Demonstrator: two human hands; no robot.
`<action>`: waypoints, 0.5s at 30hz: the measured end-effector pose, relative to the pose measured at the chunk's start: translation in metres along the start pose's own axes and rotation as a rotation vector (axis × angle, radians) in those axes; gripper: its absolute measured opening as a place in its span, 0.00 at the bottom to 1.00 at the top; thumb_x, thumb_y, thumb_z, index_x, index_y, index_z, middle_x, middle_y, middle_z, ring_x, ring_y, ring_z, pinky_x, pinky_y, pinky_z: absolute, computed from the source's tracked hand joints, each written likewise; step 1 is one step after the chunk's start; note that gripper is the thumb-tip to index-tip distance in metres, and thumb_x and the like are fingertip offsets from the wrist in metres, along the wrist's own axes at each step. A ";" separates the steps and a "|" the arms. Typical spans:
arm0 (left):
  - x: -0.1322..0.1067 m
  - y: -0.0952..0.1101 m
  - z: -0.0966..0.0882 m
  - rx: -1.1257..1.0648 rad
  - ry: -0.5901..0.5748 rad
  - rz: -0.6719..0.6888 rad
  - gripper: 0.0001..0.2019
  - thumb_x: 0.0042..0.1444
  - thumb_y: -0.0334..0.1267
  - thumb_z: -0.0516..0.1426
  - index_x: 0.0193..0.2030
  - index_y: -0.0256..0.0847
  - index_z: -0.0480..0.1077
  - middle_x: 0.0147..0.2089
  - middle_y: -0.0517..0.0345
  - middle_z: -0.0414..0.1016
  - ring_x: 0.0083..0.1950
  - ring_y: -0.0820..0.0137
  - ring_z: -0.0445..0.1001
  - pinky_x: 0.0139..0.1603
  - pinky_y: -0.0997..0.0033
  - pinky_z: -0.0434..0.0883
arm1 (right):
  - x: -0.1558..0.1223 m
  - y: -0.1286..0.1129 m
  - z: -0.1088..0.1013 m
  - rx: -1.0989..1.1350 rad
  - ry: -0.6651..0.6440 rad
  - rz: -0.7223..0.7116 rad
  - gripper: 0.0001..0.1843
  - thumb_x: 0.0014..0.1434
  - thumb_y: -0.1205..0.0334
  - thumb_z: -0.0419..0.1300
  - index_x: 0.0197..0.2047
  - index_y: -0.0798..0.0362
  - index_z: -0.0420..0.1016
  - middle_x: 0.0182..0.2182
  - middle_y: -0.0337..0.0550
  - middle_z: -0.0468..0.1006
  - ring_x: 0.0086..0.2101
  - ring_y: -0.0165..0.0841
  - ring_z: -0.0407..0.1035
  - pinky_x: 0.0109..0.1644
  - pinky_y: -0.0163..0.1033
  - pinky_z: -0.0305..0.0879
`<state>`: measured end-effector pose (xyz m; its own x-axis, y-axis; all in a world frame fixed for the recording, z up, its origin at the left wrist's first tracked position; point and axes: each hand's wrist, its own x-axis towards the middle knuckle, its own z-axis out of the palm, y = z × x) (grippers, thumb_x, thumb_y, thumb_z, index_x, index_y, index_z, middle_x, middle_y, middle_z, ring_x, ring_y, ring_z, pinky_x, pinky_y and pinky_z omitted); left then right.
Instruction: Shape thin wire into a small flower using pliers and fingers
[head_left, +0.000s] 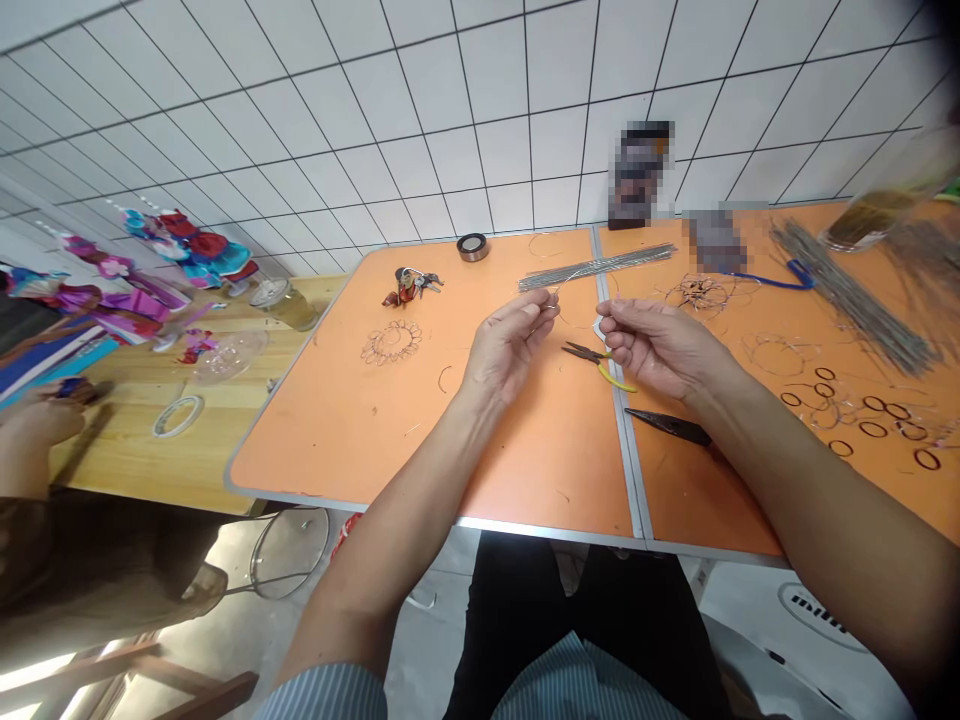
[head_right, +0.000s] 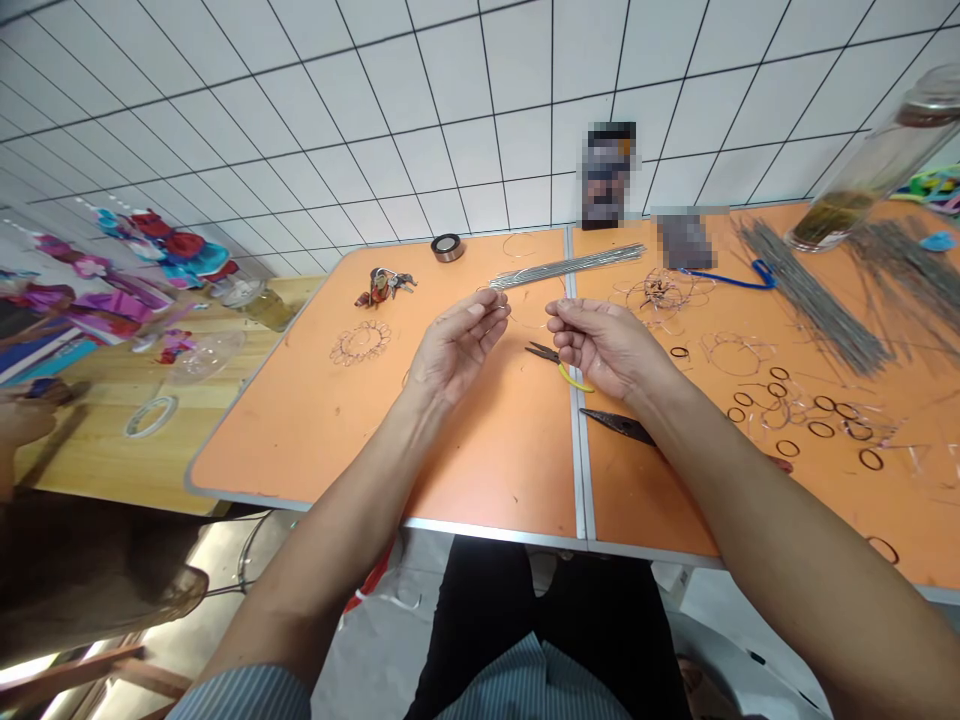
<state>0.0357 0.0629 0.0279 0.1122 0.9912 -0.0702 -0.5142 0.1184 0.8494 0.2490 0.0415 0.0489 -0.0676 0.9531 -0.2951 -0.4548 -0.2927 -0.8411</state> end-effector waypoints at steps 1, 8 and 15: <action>0.000 -0.002 0.000 0.013 0.003 0.027 0.06 0.60 0.32 0.70 0.43 0.42 0.89 0.51 0.52 0.93 0.62 0.63 0.90 0.77 0.58 0.78 | 0.000 0.000 0.000 0.002 -0.006 -0.001 0.17 0.83 0.72 0.62 0.40 0.58 0.87 0.31 0.39 0.82 0.25 0.21 0.73 0.27 0.24 0.74; -0.001 -0.009 -0.001 0.203 0.033 0.289 0.05 0.59 0.30 0.71 0.37 0.45 0.89 0.42 0.57 0.90 0.49 0.68 0.86 0.66 0.62 0.80 | -0.003 0.002 0.005 0.002 0.007 0.009 0.18 0.83 0.73 0.62 0.39 0.58 0.87 0.29 0.39 0.81 0.24 0.21 0.73 0.26 0.25 0.74; 0.004 -0.013 -0.008 0.416 0.039 0.501 0.07 0.63 0.31 0.68 0.39 0.46 0.90 0.43 0.56 0.90 0.48 0.66 0.86 0.57 0.64 0.80 | -0.003 0.002 0.007 0.005 0.015 0.033 0.19 0.84 0.74 0.59 0.40 0.60 0.86 0.29 0.39 0.82 0.24 0.21 0.74 0.26 0.25 0.74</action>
<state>0.0359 0.0656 0.0119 -0.0912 0.9227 0.3746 -0.1236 -0.3837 0.9151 0.2422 0.0383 0.0516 -0.0696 0.9417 -0.3292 -0.4574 -0.3234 -0.8284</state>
